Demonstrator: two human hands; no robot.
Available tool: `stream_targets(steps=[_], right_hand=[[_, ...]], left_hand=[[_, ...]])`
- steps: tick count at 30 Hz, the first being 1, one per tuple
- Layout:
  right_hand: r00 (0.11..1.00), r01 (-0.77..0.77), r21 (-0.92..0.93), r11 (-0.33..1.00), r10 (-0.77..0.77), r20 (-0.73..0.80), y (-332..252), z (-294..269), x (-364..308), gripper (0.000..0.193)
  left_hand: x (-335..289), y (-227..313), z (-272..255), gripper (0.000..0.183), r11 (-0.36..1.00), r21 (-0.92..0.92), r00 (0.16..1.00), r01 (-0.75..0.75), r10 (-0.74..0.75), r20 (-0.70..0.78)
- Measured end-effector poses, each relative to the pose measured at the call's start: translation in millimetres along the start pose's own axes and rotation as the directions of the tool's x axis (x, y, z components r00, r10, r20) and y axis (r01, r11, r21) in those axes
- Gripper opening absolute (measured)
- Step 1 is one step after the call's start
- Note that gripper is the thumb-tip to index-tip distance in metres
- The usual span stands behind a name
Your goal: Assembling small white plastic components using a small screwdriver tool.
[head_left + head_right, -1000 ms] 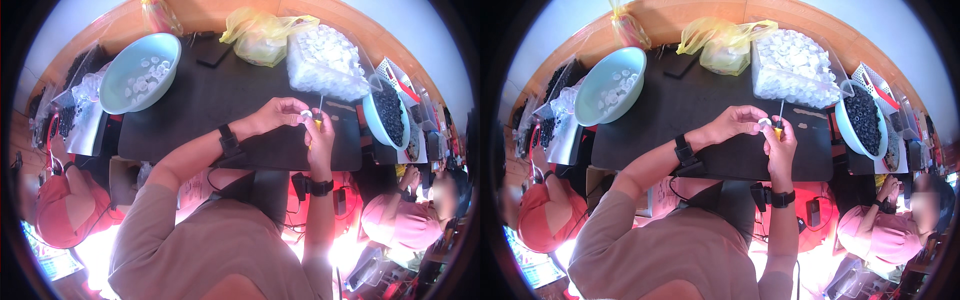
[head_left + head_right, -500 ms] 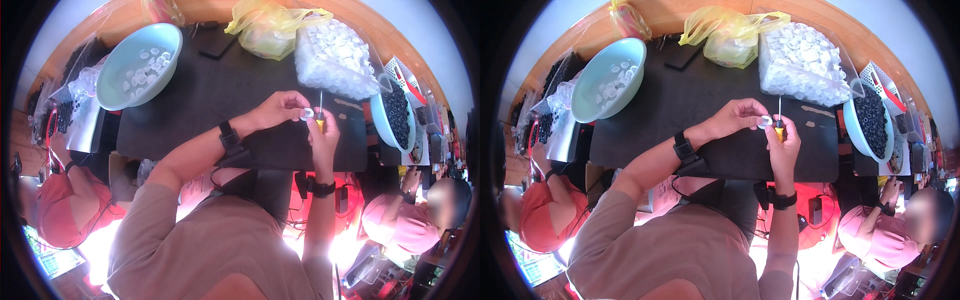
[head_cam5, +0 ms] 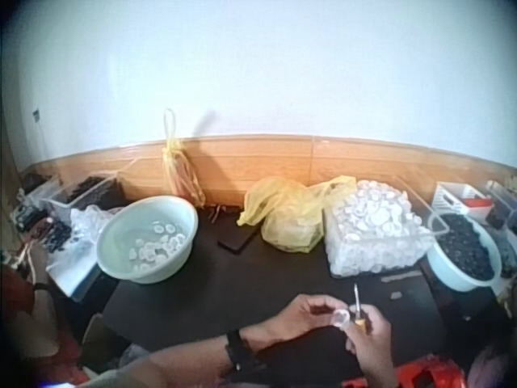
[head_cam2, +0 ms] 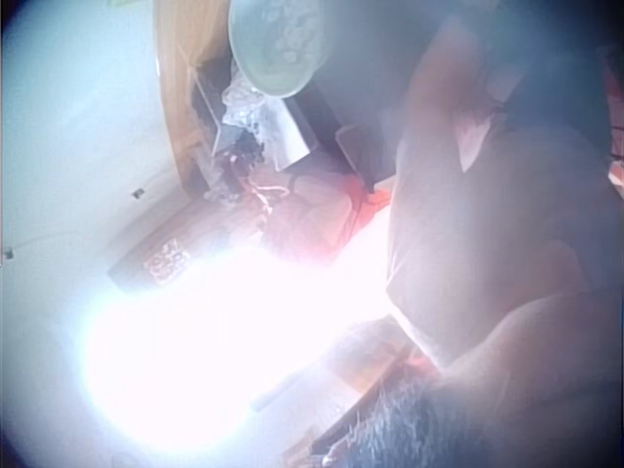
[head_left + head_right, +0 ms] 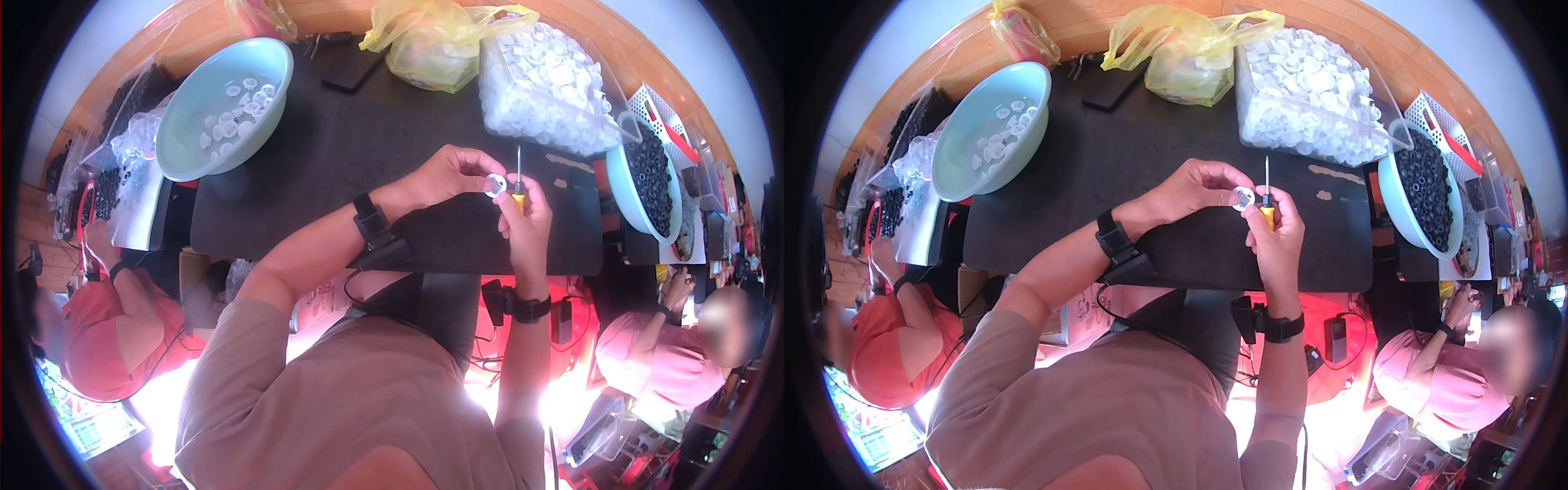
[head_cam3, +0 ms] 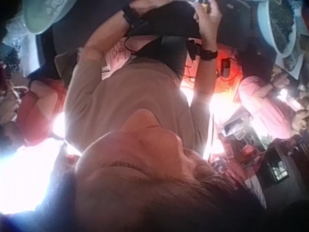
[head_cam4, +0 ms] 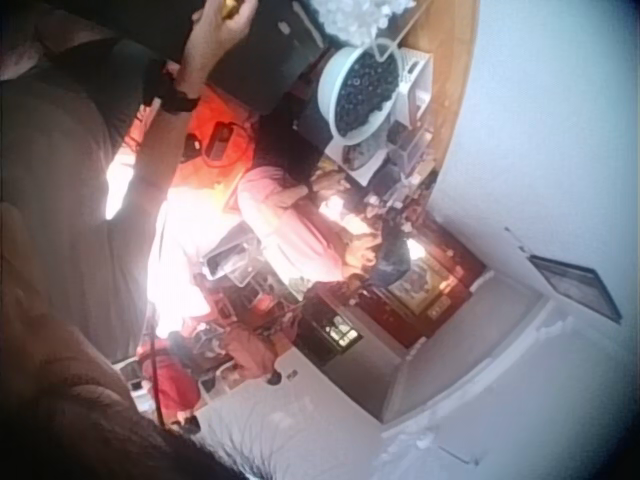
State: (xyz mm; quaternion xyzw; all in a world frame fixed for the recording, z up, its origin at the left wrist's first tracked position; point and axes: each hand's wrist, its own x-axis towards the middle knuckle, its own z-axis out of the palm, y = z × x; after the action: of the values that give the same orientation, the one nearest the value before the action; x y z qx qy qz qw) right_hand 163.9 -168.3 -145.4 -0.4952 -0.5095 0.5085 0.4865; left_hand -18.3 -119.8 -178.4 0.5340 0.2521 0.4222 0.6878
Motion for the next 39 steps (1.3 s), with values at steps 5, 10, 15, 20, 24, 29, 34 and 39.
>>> stream_targets(steps=[5, 10, 15, 20, 24, 29, 34, 39], right_hand=[[0.999, 0.047, 0.012, 0.999, -0.047, -0.019, 5, -1, 4, 0.025], [0.999, 0.018, 0.114, 0.993, -0.013, -0.049, 9, 4, 3, 0.024], [0.971, 0.176, -0.314, 0.933, -0.217, -0.100, 7, 1, -5, 0.034], [0.985, 0.147, -0.437, 0.887, -0.169, -0.011, 6, -16, -19, 0.036], [0.984, 0.175, -0.433, 0.884, -0.172, 0.048, 7, -20, -24, 0.035], [0.981, 0.192, -0.418, 0.888, -0.177, 0.076, 7, -20, -22, 0.035], [0.976, 0.220, -0.426, 0.878, -0.200, 0.091, 8, -20, -22, 0.035], [0.978, 0.209, -0.494, 0.844, -0.192, 0.086, 11, -24, -21, 0.033]], left_hand=[[1, -4, 1, 0.033, 0.997, -0.074, 1.000, 0.018, -0.018, 0.006], [0, -5, 1, 0.033, 0.993, -0.110, 0.998, -0.049, 0.053, 0.028], [-2, 2, 3, 0.034, 0.990, -0.130, 0.998, 0.051, -0.054, -0.018], [1, -3, -4, 0.034, 0.996, -0.078, 0.998, 0.054, -0.057, -0.037], [2, -5, -4, 0.033, 0.997, -0.076, 0.999, 0.029, -0.031, -0.028], [-1, 6, 2, 0.032, 0.977, -0.160, 0.984, 0.140, -0.155, -0.086], [1, 1, -4, 0.036, 0.992, -0.117, 0.997, 0.051, -0.057, -0.053], [1, -1, -4, 0.036, 0.999, -0.033, 0.999, 0.010, -0.011, -0.043]])
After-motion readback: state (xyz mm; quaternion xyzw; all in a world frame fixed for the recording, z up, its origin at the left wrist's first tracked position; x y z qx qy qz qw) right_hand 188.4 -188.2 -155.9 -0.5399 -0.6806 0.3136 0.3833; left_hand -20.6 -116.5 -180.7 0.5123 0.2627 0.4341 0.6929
